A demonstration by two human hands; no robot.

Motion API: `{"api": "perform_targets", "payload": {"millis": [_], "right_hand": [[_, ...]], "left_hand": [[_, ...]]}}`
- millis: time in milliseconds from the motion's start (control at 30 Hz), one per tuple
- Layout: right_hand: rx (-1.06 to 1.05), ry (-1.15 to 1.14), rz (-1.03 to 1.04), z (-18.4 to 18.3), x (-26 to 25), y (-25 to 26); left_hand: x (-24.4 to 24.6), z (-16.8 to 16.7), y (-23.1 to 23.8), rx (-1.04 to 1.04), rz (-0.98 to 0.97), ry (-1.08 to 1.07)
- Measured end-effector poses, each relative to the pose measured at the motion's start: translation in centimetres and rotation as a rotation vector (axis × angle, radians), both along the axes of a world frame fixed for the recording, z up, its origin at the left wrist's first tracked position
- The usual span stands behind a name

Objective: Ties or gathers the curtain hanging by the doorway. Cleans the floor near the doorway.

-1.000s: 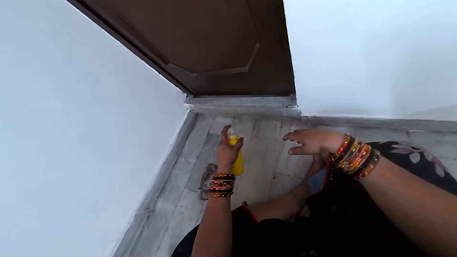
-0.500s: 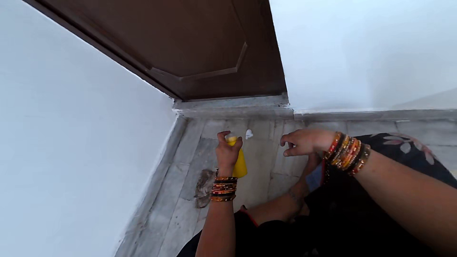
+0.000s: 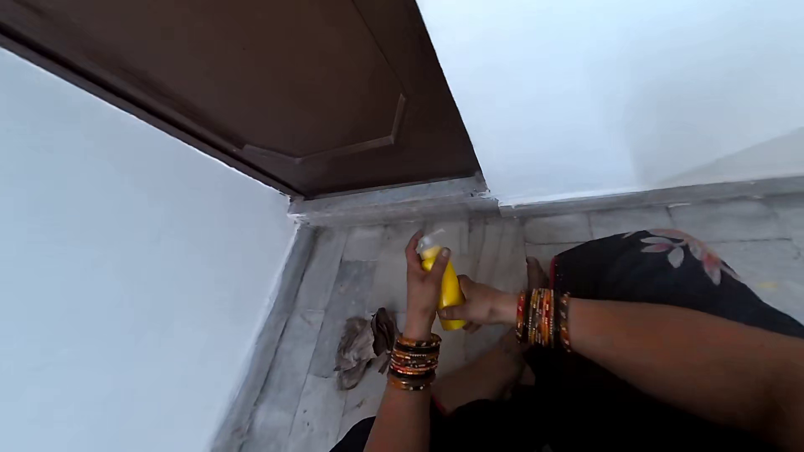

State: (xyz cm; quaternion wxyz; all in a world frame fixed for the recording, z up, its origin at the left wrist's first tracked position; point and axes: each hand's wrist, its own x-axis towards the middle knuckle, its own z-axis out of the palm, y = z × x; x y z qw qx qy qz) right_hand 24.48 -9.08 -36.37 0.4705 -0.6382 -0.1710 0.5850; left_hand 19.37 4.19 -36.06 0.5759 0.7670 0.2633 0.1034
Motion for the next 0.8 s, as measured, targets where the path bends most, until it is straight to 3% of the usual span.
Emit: {"api": "perform_targets", "payload": {"millis": [133, 333, 800], "right_hand": [[-0.087, 0.161, -0.089, -0.6, 0.1, -0.4], [-0.151, 0.167, -0.120, -1.6, 0.7, -0.4], [-0.121, 0.140, -0.102, -1.4, 0.5, -0.2]], "left_hand": [[0.8, -1.2, 0.6, -0.001, -0.159, 0.161], [2.1, -3.0, -0.4, 0.086, -0.084, 0.163], [1.8, -1.7, -1.2, 0.258, -0.039, 0.154]]}}
